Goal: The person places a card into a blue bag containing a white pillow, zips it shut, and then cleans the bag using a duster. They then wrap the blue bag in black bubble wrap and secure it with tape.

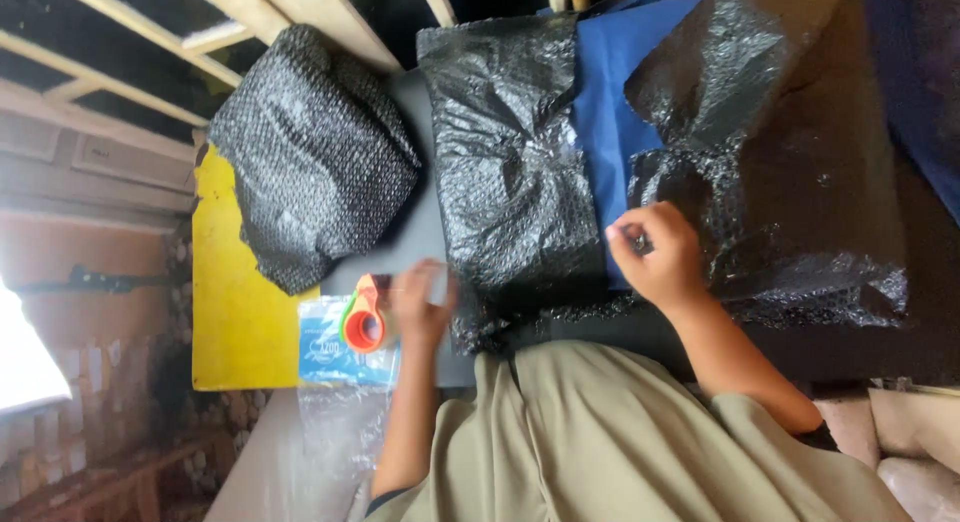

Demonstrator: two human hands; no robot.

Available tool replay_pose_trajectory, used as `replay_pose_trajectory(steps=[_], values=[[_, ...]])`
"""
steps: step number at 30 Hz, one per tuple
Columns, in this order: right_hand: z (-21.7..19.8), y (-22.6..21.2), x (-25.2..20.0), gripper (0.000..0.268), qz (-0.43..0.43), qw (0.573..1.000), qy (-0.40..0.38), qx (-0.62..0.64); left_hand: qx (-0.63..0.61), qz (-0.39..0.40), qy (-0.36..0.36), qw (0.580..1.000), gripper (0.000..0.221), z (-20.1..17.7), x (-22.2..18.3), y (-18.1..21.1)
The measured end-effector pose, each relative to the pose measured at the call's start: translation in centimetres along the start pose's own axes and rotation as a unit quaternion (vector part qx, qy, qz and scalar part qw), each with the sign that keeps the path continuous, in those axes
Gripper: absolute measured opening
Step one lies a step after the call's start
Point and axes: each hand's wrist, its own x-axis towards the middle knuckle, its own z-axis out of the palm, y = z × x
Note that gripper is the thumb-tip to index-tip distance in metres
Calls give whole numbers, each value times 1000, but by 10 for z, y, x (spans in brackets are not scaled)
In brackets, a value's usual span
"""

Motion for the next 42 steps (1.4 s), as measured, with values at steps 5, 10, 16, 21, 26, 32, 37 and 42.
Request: replay_pose_trajectory(steps=[5,10,16,21,26,32,37,42], values=[[9,-23,-21,13,48,987,-113,104,251,-308,-37,917,109,-87,-57,-89],[-30,-5,-1,17,13,999,-39,-11,240,-350,22,905,105,-94,-72,-78],[-72,21,107,39,145,960,-168,-168,27,-2,-25,999,38,18,8,25],[-25,89,153,78,362,808,-366,-286,-104,331,-208,914,47,120,68,159],[3,142,161,30,309,808,-392,-314,68,384,-305,869,29,217,49,148],[46,172,224,6,436,865,-48,243,-88,328,-328,882,12,205,40,134],[103,200,253,5,450,855,5,258,-12,245,-345,906,64,194,36,136],[120,196,232,16,464,873,-125,77,14,305,-261,916,33,203,27,144]])
